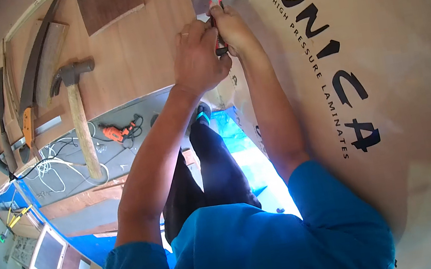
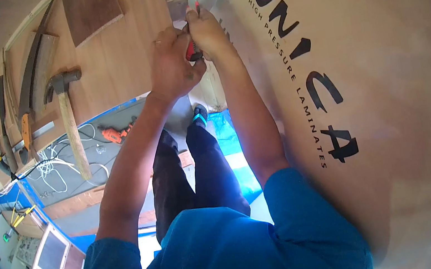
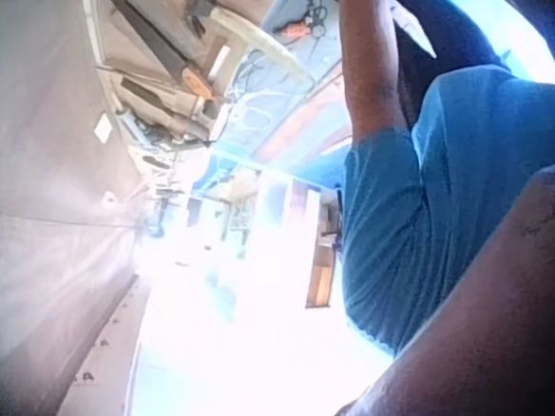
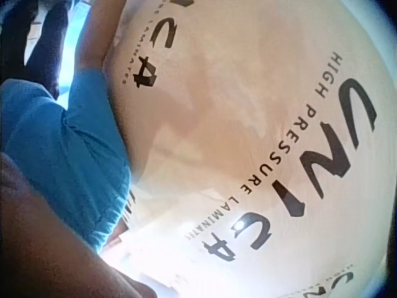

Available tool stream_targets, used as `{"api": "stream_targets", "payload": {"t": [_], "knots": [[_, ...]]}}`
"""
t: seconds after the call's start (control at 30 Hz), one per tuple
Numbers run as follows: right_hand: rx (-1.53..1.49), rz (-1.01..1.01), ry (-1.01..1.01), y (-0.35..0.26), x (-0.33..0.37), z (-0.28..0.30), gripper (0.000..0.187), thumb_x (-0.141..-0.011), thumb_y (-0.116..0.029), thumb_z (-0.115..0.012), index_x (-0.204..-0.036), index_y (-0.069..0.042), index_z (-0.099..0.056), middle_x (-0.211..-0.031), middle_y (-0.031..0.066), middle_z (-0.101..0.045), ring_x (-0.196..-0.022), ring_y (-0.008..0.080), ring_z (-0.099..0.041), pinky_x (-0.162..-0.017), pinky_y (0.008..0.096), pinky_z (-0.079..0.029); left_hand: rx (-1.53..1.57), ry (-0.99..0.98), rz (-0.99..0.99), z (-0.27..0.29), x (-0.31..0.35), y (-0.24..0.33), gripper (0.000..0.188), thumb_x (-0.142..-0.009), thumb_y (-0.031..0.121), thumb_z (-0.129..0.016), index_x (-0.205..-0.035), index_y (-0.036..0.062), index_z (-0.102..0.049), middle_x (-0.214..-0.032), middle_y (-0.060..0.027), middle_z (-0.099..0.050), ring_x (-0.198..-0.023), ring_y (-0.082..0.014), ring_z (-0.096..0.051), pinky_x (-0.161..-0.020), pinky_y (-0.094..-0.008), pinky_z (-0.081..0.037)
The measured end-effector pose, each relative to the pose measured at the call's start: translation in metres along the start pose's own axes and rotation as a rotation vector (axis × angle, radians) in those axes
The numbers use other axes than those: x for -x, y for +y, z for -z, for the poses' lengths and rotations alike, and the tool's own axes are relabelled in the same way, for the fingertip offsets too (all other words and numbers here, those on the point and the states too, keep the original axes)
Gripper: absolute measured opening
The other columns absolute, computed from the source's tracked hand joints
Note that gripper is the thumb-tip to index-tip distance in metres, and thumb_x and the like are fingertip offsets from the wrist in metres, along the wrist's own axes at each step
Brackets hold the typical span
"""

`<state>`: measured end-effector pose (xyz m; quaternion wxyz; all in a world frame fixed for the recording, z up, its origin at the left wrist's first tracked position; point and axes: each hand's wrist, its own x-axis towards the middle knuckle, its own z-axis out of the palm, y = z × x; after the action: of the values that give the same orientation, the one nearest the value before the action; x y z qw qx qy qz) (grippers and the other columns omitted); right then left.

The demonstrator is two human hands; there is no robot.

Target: The person installs laminate panels onto the interior and edges of a wooden cabinet using a utility knife to trim excess material. They position pieces of laminate, press them into place, and cut along the edges with the knife to achieve a flush fit.

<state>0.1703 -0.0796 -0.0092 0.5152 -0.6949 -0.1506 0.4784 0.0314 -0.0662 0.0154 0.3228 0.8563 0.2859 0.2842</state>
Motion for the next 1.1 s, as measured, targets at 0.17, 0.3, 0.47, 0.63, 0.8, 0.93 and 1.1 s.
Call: {"api": "stream_targets", "payload": {"t": [0.17,0.3,0.47,0.63,0.8,0.93,1.1], "knots": [[0.06,0.026,-0.021,0.001,0.004,0.0,0.033,-0.105,-0.034,-0.052,-0.104,-0.001,-0.059,-0.081,0.0067,-0.061,-0.065,0.0163,-0.056,-0.057,0.0324,-0.046,-0.045,-0.045,0.045,-0.001,-0.004,0.002,0.032,-0.061,0.013,-0.077,-0.087,0.0023,-0.062,-0.102,-0.0167,-0.055,-0.102,-0.037,-0.054,-0.087,-0.0476,-0.044],[0.189,0.08,-0.012,-0.003,0.005,0.001,0.034,-0.106,-0.029,-0.047,-0.11,0.004,-0.057,-0.079,0.0093,-0.061,-0.062,0.019,-0.057,-0.058,0.0359,-0.048,0.029,0.062,-0.068,0.0,-0.007,0.001,0.027,-0.06,0.008,-0.076,-0.08,0.005,-0.059,-0.084,-0.0133,-0.052,-0.083,-0.0355,-0.054,-0.074,-0.0466,-0.043],[0.012,-0.014,-0.042,-0.003,-0.001,-0.001,0.034,-0.105,-0.03,-0.049,-0.106,0.002,-0.058,-0.078,0.0085,-0.06,-0.056,0.0184,-0.055,-0.049,0.0352,-0.045,0.008,0.059,-0.058,0.001,-0.006,0.002,0.026,-0.059,0.009,-0.076,-0.075,0.0048,-0.056,-0.083,-0.0133,-0.051,-0.081,-0.0353,-0.053,-0.073,-0.0472,-0.043],[-0.009,0.044,-0.106,0.001,0.003,0.002,0.034,-0.104,-0.032,-0.051,-0.107,0.001,-0.059,-0.081,0.0079,-0.061,-0.069,0.0169,-0.057,-0.063,0.0339,-0.047,-0.005,0.06,-0.042,0.001,-0.006,0.002,0.026,-0.059,0.01,-0.076,-0.078,0.0046,-0.059,-0.086,-0.0138,-0.053,-0.083,-0.0348,-0.054,-0.074,-0.0461,-0.044],[0.074,0.038,-0.027,0.003,0.015,0.005,0.037,-0.105,-0.035,-0.05,-0.106,0.001,-0.059,-0.08,0.0069,-0.061,-0.072,0.017,-0.057,-0.067,0.0336,-0.047,0.008,-0.052,-0.088,0.004,0.0,0.001,0.034,-0.06,0.011,-0.077,-0.09,0.0042,-0.065,-0.094,-0.0137,-0.057,-0.09,-0.034,-0.057,-0.079,-0.0449,-0.046],[-0.003,-0.015,0.028,0.001,0.008,0.004,0.038,-0.105,-0.036,-0.05,-0.107,0.001,-0.06,-0.08,0.0076,-0.062,-0.072,0.0178,-0.058,-0.067,0.0345,-0.048,-0.031,-0.048,-0.069,0.001,-0.002,0.0,0.033,-0.062,0.015,-0.077,-0.09,0.0049,-0.063,-0.104,-0.0111,-0.057,-0.104,-0.0332,-0.054,-0.09,-0.0448,-0.044],[0.098,-0.004,0.032,0.0,-0.001,0.005,0.031,-0.106,-0.034,-0.05,-0.105,-0.003,-0.057,-0.078,0.0065,-0.059,-0.064,0.0159,-0.056,-0.054,0.0322,-0.046,-0.004,-0.028,-0.023,-0.001,-0.001,0.0,0.033,-0.063,0.014,-0.077,-0.092,0.0046,-0.064,-0.105,-0.011,-0.057,-0.104,-0.0337,-0.054,-0.091,-0.0448,-0.043]]}}
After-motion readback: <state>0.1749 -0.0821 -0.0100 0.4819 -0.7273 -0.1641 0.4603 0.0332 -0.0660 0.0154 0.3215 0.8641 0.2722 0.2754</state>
